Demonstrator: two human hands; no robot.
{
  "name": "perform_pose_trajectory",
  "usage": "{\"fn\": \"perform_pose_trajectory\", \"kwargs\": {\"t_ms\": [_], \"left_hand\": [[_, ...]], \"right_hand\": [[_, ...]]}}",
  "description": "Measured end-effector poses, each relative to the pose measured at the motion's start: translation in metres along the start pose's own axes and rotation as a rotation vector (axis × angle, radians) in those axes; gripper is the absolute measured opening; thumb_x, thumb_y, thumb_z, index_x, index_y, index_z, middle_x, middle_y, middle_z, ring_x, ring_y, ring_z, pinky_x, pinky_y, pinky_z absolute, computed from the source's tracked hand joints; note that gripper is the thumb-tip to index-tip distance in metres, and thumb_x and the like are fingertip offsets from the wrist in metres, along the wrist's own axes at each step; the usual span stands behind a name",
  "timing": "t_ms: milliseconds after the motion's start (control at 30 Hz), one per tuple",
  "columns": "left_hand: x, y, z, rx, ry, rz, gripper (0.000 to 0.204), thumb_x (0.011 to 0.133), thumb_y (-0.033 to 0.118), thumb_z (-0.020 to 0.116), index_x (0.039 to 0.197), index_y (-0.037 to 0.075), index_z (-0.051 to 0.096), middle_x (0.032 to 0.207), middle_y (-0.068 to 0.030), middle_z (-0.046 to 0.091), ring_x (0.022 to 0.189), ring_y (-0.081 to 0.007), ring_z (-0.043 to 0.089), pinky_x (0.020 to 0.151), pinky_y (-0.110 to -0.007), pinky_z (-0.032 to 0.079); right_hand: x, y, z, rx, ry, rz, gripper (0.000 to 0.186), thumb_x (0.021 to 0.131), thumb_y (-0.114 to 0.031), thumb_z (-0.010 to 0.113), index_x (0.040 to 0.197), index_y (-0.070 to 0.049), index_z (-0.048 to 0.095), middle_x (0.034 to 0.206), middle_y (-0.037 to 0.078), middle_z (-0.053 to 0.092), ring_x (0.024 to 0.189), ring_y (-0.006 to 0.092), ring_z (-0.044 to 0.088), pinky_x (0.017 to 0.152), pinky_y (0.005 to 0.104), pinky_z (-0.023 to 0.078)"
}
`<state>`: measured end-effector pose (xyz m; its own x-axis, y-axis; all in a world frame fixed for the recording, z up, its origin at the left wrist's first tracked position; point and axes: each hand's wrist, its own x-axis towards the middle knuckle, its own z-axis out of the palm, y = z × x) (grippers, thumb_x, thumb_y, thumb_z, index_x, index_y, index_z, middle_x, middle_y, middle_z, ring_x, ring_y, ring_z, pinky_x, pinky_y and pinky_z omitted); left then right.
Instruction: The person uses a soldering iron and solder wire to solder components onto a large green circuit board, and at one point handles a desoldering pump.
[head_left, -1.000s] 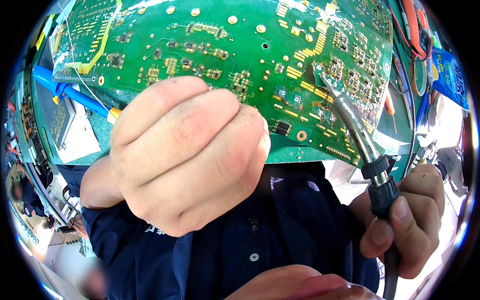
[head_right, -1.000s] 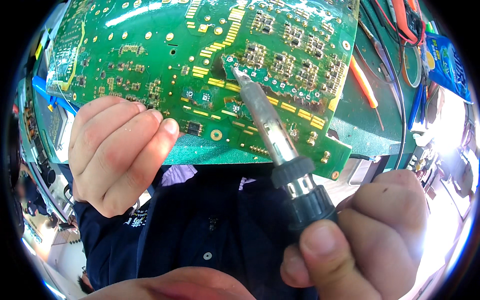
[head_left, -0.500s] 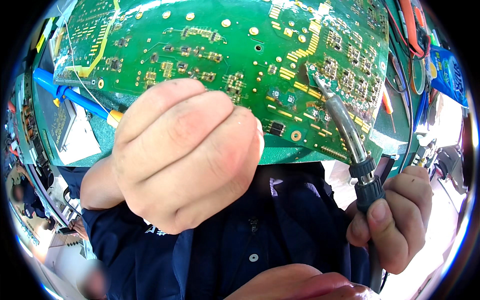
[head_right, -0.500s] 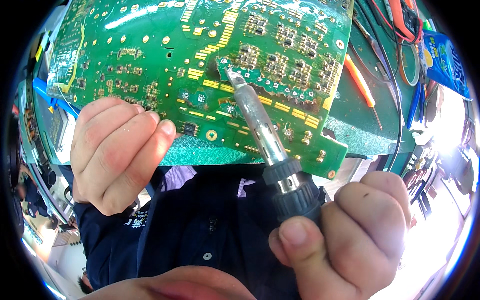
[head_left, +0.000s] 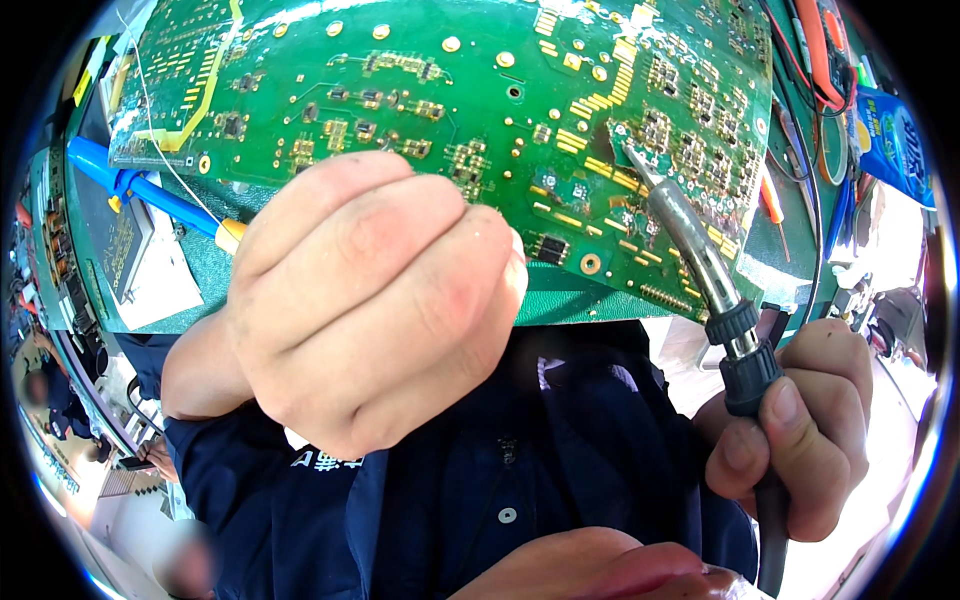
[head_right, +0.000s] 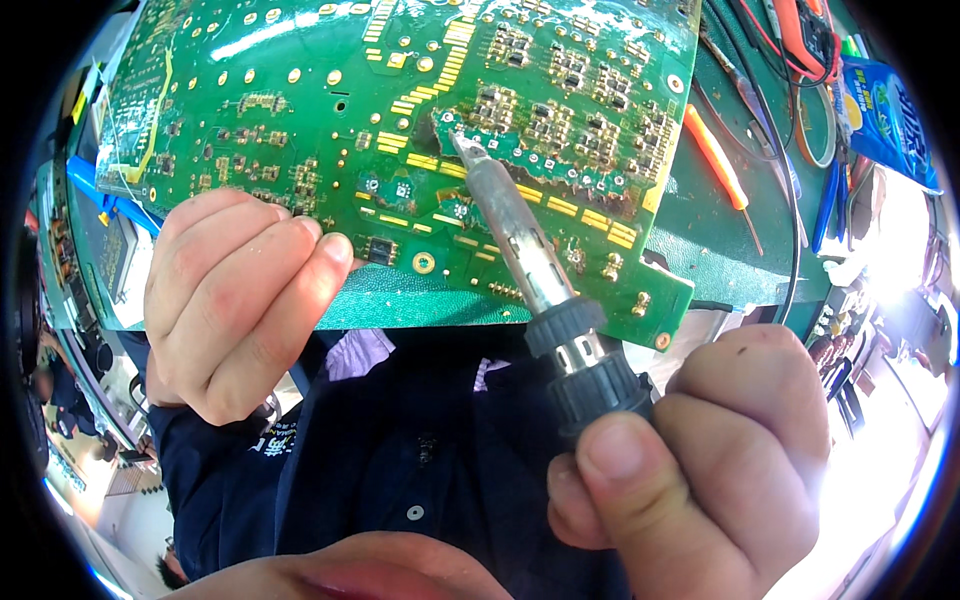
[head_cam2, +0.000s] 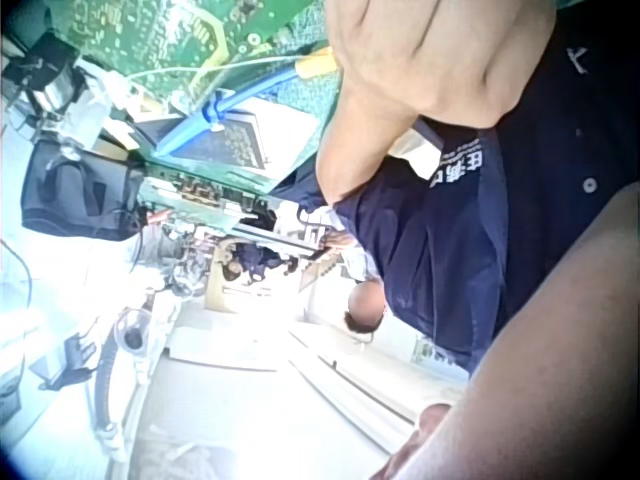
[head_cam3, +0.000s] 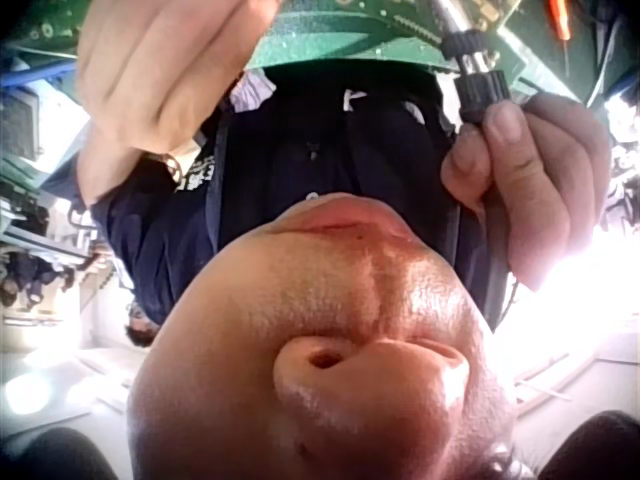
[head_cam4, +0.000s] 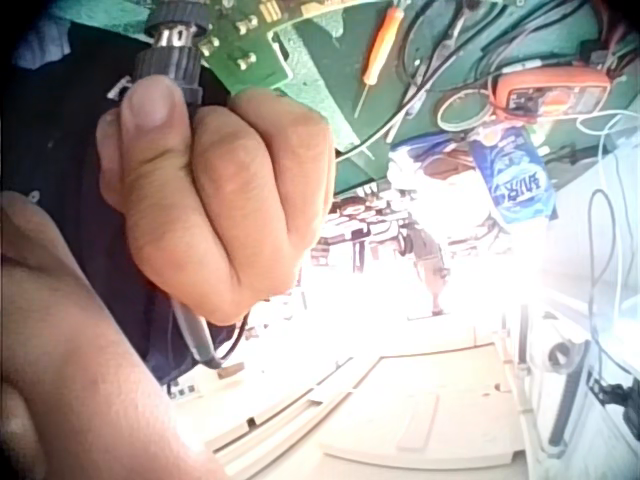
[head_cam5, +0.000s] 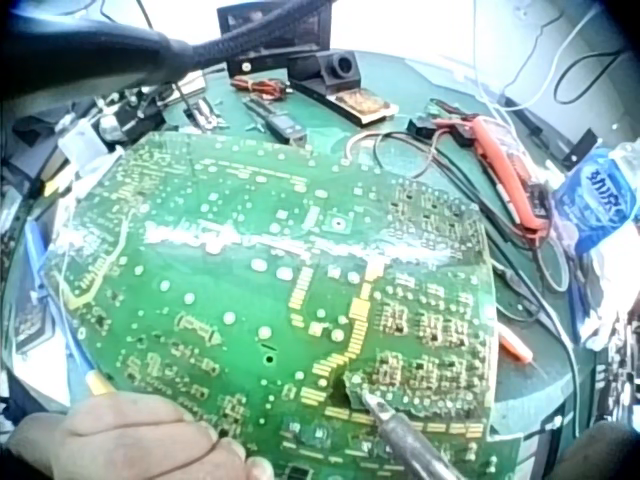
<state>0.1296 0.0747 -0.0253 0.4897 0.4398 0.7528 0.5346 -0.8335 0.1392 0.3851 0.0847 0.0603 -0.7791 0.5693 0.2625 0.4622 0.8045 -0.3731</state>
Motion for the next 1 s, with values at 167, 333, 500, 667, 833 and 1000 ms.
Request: {"fn": "perform_pose_trajectory", "kwargs": {"t_ms": [167,333,500,667,833,1000], "left_hand": [[0.001,0.001,-0.001,-0.007,-0.003,-0.005,0.027,0.054,-0.001,0.075,0.078,-0.007,0.066,0.072,-0.0137,0.061,0.063,-0.0241,0.059,0.051,-0.032,0.050],[0.000,0.002,-0.001,-0.017,-0.006,-0.022,0.028,0.053,-0.002,0.075,0.079,-0.008,0.066,0.073,-0.0143,0.061,0.065,-0.0244,0.060,0.052,-0.032,0.051],[0.000,0.002,-0.001,-0.013,-0.008,-0.023,0.027,0.054,-0.003,0.075,0.078,-0.008,0.066,0.074,-0.0147,0.061,0.066,-0.0247,0.060,0.053,-0.032,0.051],[0.000,0.000,-0.004,-0.013,-0.034,-0.013,0.028,0.054,-0.002,0.075,0.079,-0.008,0.065,0.077,-0.0147,0.061,0.068,-0.0255,0.060,0.055,-0.034,0.050],[0.000,0.001,-0.008,-0.070,-0.057,-0.043,0.029,0.054,-0.002,0.075,0.082,-0.008,0.065,0.079,-0.0136,0.060,0.068,-0.0251,0.058,0.054,-0.033,0.048],[-0.002,-0.002,-0.007,-0.094,-0.037,-0.035,0.030,0.055,-0.001,0.075,0.083,-0.007,0.065,0.080,-0.0134,0.060,0.067,-0.0247,0.057,0.053,-0.032,0.045]], "right_hand": [[-0.002,0.002,0.007,-0.029,0.059,-0.048,0.023,0.090,-0.010,0.056,0.108,0.000,0.047,0.063,0.007,0.046,0.054,0.0166,0.042,0.044,0.0306,0.032],[-0.005,0.004,0.011,-0.022,0.096,-0.058,0.024,0.088,-0.009,0.058,0.108,0.000,0.047,0.063,0.007,0.046,0.053,0.0164,0.042,0.044,0.0299,0.034],[-0.003,-0.002,0.007,-0.029,0.059,-0.012,0.025,0.088,-0.009,0.058,0.108,0.000,0.047,0.063,0.007,0.046,0.053,0.0170,0.043,0.044,0.0303,0.034],[-0.002,-0.006,0.009,0.012,0.106,0.018,0.024,0.089,-0.010,0.057,0.107,0.001,0.048,0.061,0.008,0.046,0.053,0.0181,0.045,0.044,0.0303,0.035],[-0.018,0.021,0.023,0.144,0.357,-0.091,0.022,0.093,-0.021,0.051,0.101,-0.001,0.051,0.058,0.007,0.045,0.052,0.0181,0.043,0.044,0.0306,0.033],[-0.043,0.048,0.020,0.417,0.764,0.136,0.019,0.092,-0.024,0.052,0.085,-0.006,0.054,0.060,0.006,0.044,0.061,0.0168,0.042,0.058,0.0354,0.037]]}}
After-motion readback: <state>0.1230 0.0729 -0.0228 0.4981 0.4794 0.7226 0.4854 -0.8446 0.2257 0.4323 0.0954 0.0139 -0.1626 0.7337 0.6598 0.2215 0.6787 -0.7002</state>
